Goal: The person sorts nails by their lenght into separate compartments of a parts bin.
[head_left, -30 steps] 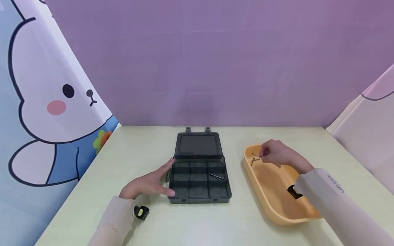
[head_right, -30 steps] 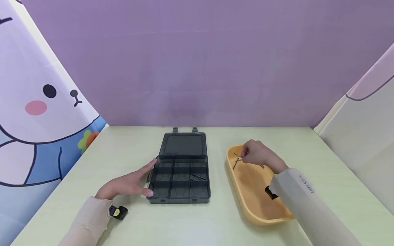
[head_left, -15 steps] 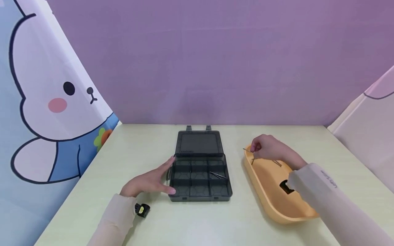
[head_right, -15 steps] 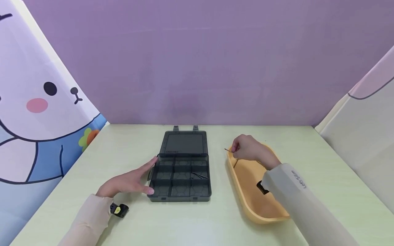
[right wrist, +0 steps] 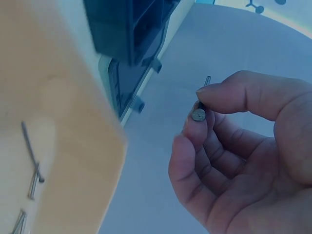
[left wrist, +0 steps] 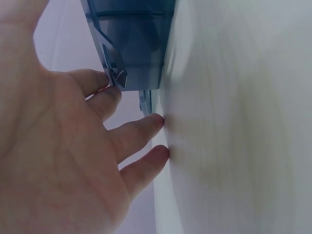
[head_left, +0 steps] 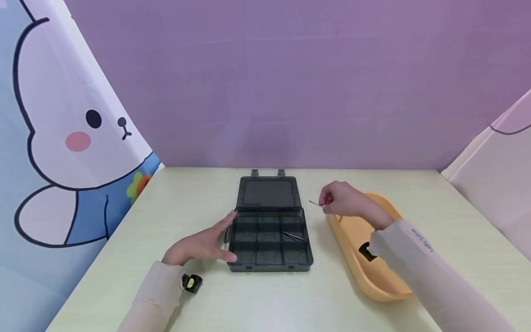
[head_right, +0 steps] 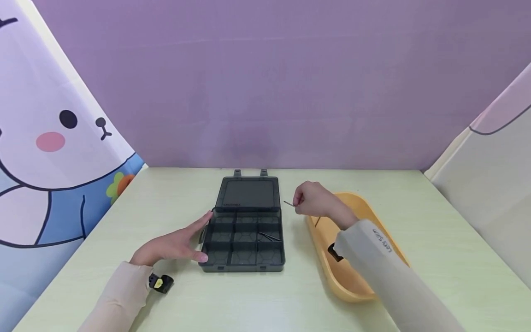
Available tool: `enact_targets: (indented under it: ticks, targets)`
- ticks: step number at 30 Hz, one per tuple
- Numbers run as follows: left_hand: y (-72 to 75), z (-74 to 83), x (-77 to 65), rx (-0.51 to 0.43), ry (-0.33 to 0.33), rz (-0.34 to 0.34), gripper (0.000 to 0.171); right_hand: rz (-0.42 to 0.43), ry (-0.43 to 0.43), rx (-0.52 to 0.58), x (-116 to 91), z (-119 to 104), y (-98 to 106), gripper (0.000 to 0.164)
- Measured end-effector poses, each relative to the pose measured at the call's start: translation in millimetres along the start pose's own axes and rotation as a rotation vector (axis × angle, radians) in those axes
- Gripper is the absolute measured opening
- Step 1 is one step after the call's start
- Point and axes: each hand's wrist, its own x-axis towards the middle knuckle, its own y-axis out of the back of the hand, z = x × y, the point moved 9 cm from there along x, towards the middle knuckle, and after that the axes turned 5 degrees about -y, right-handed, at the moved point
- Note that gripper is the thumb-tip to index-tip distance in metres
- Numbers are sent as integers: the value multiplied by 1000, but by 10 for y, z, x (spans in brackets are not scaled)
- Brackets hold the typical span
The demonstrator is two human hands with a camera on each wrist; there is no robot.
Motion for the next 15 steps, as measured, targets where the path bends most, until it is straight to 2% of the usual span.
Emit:
enact_targets:
  ticks: [15]
  targets:
    - [-9,-42,53,6,-13,1,118,-41,68,17,89,-236,-262,3]
